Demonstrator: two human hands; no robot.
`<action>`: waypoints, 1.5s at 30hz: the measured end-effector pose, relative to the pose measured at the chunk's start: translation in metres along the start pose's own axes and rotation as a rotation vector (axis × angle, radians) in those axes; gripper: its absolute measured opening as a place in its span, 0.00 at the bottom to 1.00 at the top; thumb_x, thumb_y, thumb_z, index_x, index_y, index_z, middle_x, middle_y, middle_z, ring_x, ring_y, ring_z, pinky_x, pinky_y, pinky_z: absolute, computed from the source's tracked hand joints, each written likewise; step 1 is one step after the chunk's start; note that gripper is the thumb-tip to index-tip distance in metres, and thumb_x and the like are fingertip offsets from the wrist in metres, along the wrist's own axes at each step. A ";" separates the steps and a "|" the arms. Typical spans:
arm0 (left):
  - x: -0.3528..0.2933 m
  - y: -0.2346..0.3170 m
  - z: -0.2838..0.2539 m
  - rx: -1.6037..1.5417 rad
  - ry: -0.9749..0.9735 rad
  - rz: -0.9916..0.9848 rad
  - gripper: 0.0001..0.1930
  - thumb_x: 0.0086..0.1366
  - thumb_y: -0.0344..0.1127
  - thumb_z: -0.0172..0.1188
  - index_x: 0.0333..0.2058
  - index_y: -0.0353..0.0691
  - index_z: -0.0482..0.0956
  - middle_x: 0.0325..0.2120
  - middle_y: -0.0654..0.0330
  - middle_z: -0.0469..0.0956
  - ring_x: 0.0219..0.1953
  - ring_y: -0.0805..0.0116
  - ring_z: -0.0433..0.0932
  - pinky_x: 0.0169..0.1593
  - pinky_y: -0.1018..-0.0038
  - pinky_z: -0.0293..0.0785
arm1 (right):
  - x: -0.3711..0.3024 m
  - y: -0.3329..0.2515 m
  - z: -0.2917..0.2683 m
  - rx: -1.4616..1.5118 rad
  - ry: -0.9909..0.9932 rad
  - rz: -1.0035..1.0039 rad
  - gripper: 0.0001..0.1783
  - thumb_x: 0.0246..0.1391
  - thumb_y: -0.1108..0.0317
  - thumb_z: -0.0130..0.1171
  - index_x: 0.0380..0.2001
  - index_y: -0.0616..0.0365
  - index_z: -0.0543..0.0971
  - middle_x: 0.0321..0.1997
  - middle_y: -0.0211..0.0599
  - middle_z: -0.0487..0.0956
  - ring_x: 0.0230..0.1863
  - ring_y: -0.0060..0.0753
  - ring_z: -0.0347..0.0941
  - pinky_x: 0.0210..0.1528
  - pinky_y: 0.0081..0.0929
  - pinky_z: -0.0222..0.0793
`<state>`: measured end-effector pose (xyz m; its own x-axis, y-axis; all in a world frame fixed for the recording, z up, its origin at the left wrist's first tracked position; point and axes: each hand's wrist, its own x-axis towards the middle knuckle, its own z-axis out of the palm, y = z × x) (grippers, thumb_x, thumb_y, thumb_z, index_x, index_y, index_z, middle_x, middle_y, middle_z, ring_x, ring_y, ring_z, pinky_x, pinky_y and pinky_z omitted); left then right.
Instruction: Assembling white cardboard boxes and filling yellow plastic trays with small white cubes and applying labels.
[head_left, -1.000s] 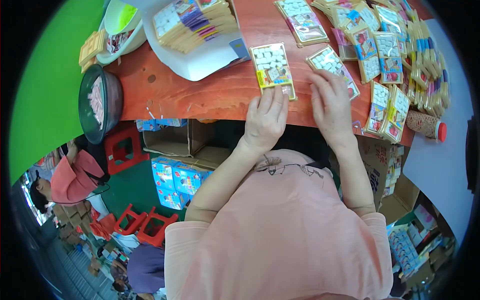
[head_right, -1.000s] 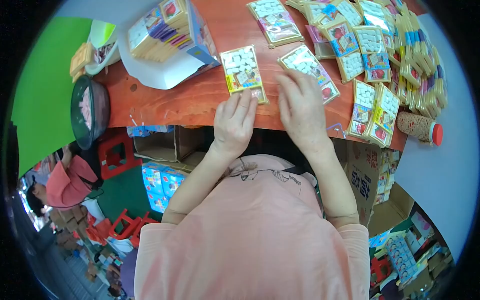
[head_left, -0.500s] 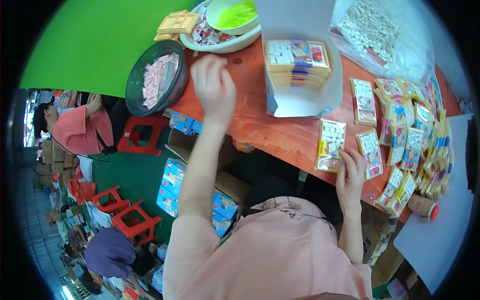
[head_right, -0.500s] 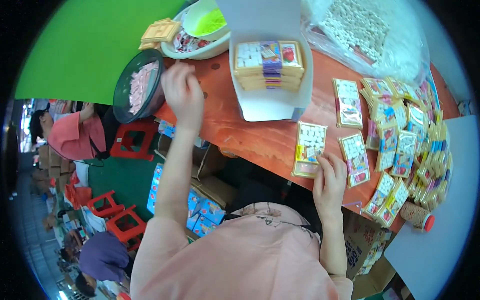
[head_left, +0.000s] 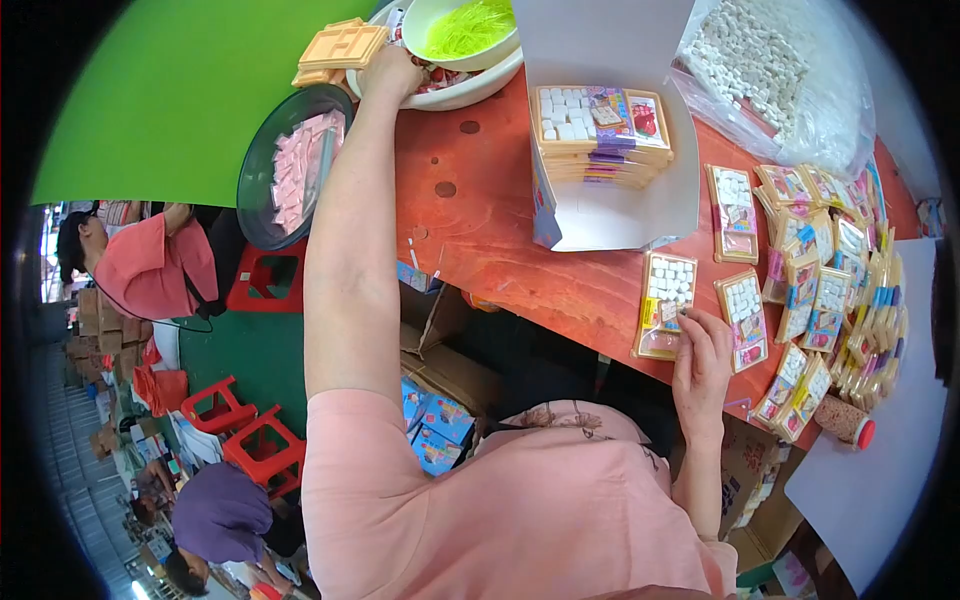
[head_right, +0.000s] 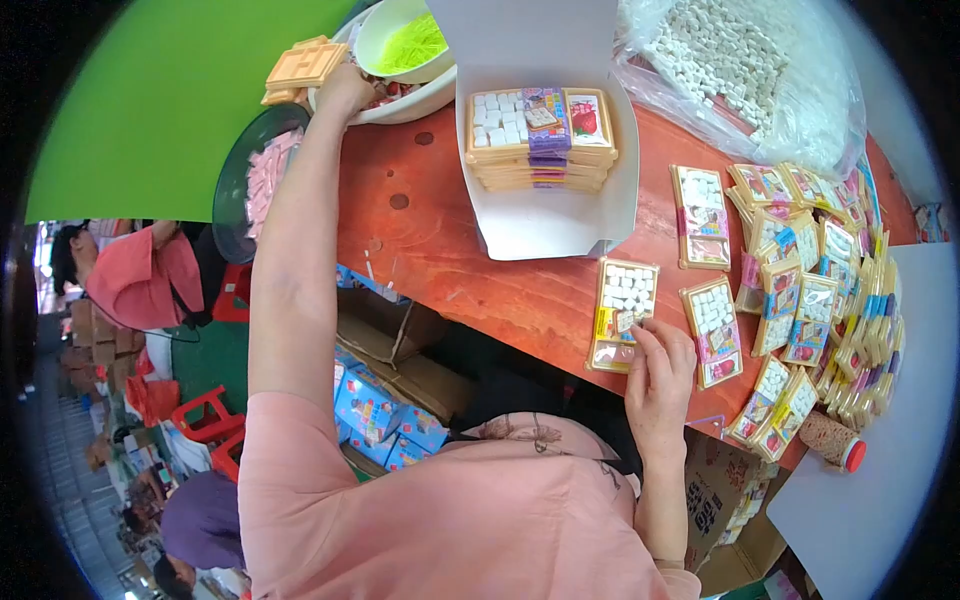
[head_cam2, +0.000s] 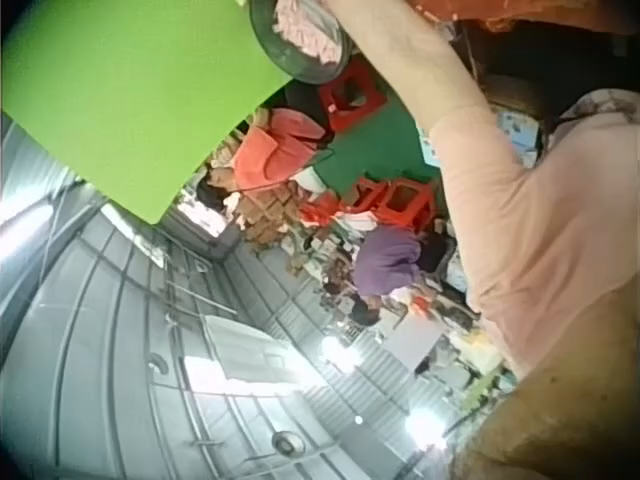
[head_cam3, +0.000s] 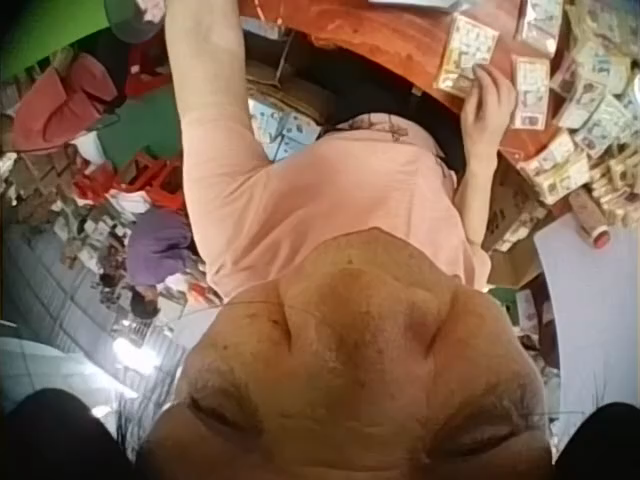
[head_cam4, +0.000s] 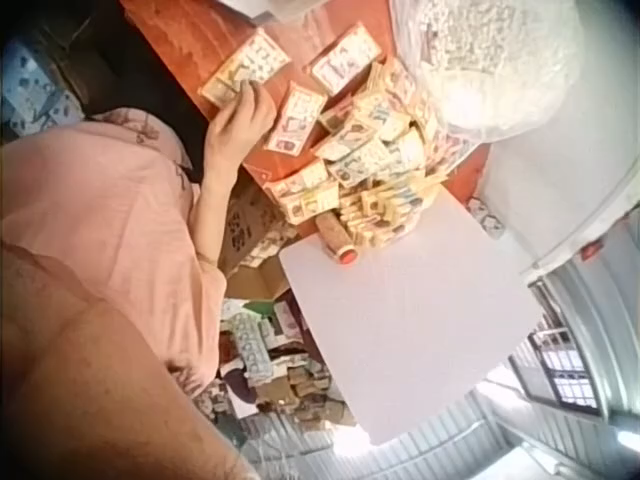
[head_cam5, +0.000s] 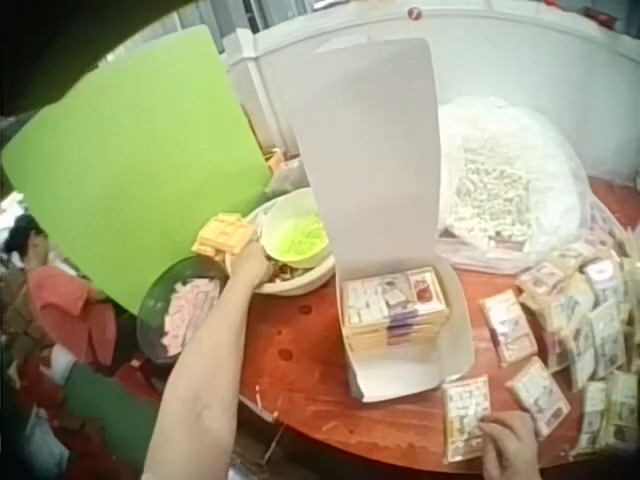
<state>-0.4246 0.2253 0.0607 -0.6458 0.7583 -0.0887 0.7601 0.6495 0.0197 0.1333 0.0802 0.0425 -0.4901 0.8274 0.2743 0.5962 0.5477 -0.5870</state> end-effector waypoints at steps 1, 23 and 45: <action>-0.003 0.004 0.000 -0.002 0.040 0.017 0.27 0.56 0.52 0.71 0.49 0.41 0.85 0.49 0.51 0.84 0.54 0.53 0.82 0.55 0.57 0.77 | 0.000 0.000 0.000 -0.004 -0.003 0.001 0.11 0.62 0.81 0.56 0.47 0.64 0.79 0.51 0.46 0.78 0.54 0.46 0.74 0.58 0.38 0.70; -0.113 -0.047 0.031 -1.978 0.066 0.027 0.06 0.71 0.29 0.58 0.44 0.34 0.78 0.34 0.57 0.82 0.34 0.64 0.81 0.37 0.75 0.77 | -0.020 0.006 0.005 0.121 0.075 -0.025 0.12 0.57 0.81 0.59 0.45 0.63 0.80 0.48 0.46 0.79 0.51 0.50 0.76 0.55 0.38 0.71; -0.377 0.143 0.082 -1.184 -0.224 0.254 0.13 0.68 0.28 0.64 0.50 0.35 0.81 0.32 0.62 0.81 0.25 0.80 0.75 0.27 0.81 0.70 | -0.044 0.057 -0.020 0.045 0.238 0.092 0.06 0.64 0.76 0.59 0.44 0.61 0.79 0.41 0.38 0.81 0.39 0.31 0.80 0.37 0.25 0.76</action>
<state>-0.0666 0.0274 0.0157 -0.3740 0.9200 -0.1169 0.2525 0.2223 0.9417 0.2018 0.0777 0.0127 -0.2682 0.8825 0.3863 0.6002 0.4667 -0.6496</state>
